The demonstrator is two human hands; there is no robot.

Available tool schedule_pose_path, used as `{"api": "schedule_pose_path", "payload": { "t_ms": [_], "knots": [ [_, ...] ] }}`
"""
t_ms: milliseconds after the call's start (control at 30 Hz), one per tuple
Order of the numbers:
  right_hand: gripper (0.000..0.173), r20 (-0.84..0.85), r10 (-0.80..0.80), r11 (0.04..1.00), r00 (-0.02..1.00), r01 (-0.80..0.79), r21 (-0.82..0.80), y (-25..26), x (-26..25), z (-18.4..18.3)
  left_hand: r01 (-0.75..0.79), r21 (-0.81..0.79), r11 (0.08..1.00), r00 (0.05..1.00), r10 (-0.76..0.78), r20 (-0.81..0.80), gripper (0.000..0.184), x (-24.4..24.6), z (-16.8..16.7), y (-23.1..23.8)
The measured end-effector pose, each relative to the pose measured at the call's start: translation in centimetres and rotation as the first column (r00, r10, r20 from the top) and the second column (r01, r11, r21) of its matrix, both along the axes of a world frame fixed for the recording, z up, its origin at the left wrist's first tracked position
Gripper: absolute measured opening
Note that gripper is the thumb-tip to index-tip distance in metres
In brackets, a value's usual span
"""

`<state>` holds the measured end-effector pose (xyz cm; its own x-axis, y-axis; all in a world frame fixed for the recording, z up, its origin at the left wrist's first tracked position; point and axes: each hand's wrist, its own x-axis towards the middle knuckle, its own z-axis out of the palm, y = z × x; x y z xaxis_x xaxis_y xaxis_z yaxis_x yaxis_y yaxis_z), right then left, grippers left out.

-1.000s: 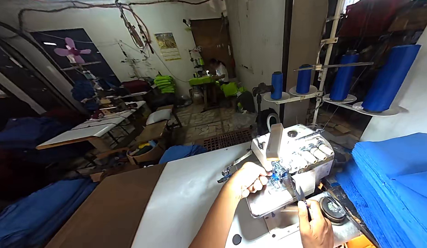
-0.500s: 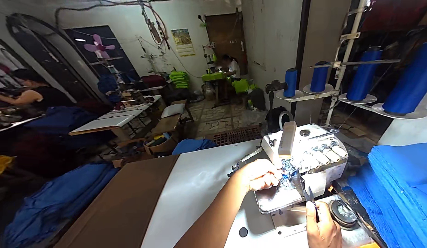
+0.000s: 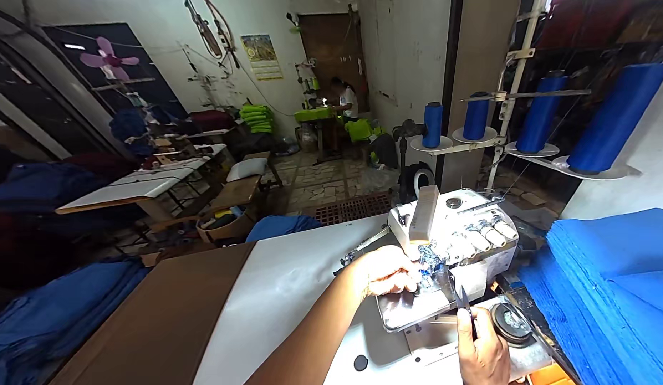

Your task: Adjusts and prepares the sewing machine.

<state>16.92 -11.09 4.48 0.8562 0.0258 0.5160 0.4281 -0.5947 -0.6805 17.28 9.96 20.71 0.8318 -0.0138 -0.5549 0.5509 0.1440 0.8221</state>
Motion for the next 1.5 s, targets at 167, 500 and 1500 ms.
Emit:
{"api": "schedule_pose_path", "payload": {
  "t_ms": [167,500,1500],
  "knots": [
    [0.046,0.006,-0.004,1.0,1.0,0.004,0.002,0.1,0.0,-0.2,0.028,0.048,0.998,1.0,-0.028,0.008,0.008,0.0,-0.1,0.1],
    [0.047,0.003,-0.01,1.0,1.0,0.009,0.026,0.1,0.3,-0.6,0.056,0.098,0.994,0.997,-0.06,0.038,0.008,0.0,-0.6,0.1],
    [0.046,0.03,-0.011,0.999,0.999,0.01,0.043,0.1,0.3,-0.6,-0.278,0.685,0.673,0.959,0.149,0.243,0.015,-7.2,-3.0,-0.6]
  ]
}}
